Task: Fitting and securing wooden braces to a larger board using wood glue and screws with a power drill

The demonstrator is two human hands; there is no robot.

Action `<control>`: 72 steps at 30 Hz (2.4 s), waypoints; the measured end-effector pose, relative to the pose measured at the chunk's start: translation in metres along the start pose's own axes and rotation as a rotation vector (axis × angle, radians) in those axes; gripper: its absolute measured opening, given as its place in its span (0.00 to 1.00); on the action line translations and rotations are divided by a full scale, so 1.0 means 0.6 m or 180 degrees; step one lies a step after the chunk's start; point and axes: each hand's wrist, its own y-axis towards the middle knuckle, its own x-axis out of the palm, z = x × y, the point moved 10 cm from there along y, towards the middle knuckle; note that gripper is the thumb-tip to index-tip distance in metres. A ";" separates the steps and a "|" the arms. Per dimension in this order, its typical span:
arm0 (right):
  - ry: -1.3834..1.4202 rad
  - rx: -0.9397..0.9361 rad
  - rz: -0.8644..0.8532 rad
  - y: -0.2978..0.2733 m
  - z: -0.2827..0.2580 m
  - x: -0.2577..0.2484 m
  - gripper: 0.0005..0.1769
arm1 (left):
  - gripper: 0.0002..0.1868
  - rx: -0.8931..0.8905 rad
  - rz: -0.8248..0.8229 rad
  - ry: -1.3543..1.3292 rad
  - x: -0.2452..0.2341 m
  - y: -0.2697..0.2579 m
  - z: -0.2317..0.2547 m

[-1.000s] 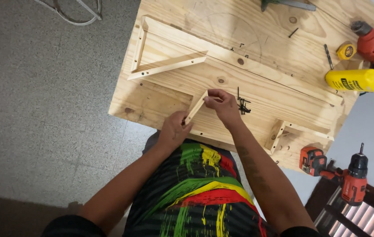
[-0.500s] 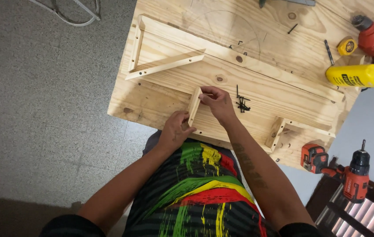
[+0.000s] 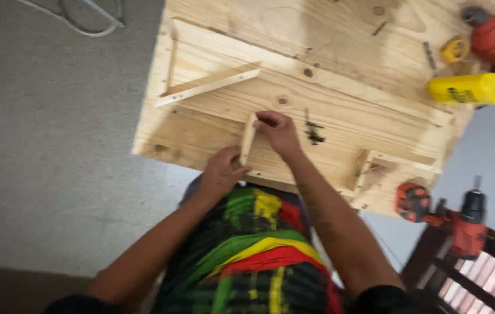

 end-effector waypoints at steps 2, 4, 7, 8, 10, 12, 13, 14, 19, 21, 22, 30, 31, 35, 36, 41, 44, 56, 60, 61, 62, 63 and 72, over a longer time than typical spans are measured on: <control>-0.0073 -0.0575 0.0130 0.022 0.035 -0.028 0.19 | 0.32 0.0046 -0.0346 0.0767 0.031 0.011 -0.026; -0.0106 -0.0488 0.0405 -0.009 0.018 -0.035 0.18 | 0.31 -0.0137 -0.0448 0.0435 0.029 0.008 -0.004; -0.0086 -0.0328 0.0488 -0.026 -0.034 -0.018 0.17 | 0.31 -0.0567 -0.0283 0.0064 0.008 0.015 -0.007; -0.0048 -0.0196 0.0505 -0.038 -0.050 -0.010 0.16 | 0.31 -0.0735 -0.0201 -0.0042 -0.001 0.010 -0.010; -0.0069 -0.0203 0.0552 -0.039 -0.050 -0.014 0.15 | 0.29 -0.0952 -0.0211 -0.0063 -0.005 0.014 -0.032; -0.0072 -0.0180 0.0589 -0.045 -0.048 -0.011 0.15 | 0.27 -0.1201 -0.0224 -0.0067 -0.007 0.011 -0.048; 0.0017 -0.0213 0.0654 -0.048 -0.052 -0.012 0.15 | 0.27 -0.1367 -0.0236 -0.0040 -0.007 0.011 -0.055; 0.0106 -0.0247 0.0720 -0.051 -0.056 -0.013 0.14 | 0.28 -0.1532 -0.0246 -0.0010 -0.007 0.012 -0.061; 0.0114 -0.0326 0.0783 -0.050 -0.057 -0.014 0.14 | 0.28 -0.1684 -0.0314 -0.0493 -0.006 0.032 -0.050; 0.0112 -0.0337 0.0815 -0.045 -0.049 -0.015 0.14 | 0.29 -0.1703 -0.0358 -0.0532 -0.007 0.040 -0.056; 0.0082 -0.0417 0.0838 -0.041 -0.049 -0.016 0.14 | 0.27 -0.1603 -0.0359 -0.0545 -0.008 0.047 -0.054; -0.0180 -0.0442 0.0783 -0.036 -0.047 -0.020 0.14 | 0.28 -0.1746 -0.0352 -0.0717 -0.004 0.060 -0.092; -0.0275 -0.0359 0.0741 -0.040 -0.051 -0.019 0.14 | 0.29 -0.1767 -0.0422 -0.0565 -0.003 0.061 -0.084; -0.0332 -0.0132 0.0709 -0.051 -0.061 -0.015 0.14 | 0.28 -0.1782 -0.0511 -0.0412 -0.007 0.068 -0.059; -0.0326 -0.0148 0.0694 -0.051 -0.061 -0.011 0.14 | 0.28 -0.1776 -0.0491 -0.0405 -0.012 0.069 -0.053; -0.0272 -0.0099 0.0690 -0.055 -0.058 -0.012 0.15 | 0.27 -0.1682 -0.0484 -0.0156 -0.016 0.075 -0.039; -0.0427 -0.0201 0.0619 -0.053 -0.058 -0.011 0.15 | 0.28 -0.1622 -0.0506 -0.0132 -0.024 0.076 -0.014; -0.0404 -0.0123 0.0437 -0.053 -0.063 -0.007 0.11 | 0.25 -0.1590 -0.0427 -0.0496 -0.006 0.063 -0.033; -0.0475 -0.0233 0.0445 -0.058 -0.076 -0.003 0.10 | 0.26 -0.1640 -0.0444 -0.0677 0.000 0.067 -0.025; -0.0451 -0.0262 0.0449 -0.061 -0.075 -0.002 0.11 | 0.28 -0.1625 -0.0470 -0.0666 0.000 0.067 -0.029; -0.0427 -0.0292 0.0453 -0.064 -0.073 0.000 0.11 | 0.30 -0.1609 -0.0496 -0.0655 0.001 0.067 -0.034; -0.0426 -0.0293 0.0443 -0.066 -0.071 0.000 0.11 | 0.30 -0.1613 -0.0486 -0.0655 -0.001 0.068 -0.039; 0.0208 0.0252 -0.0267 -0.121 -0.098 0.049 0.21 | 0.48 -0.1458 -0.0380 -0.1324 -0.018 0.075 0.049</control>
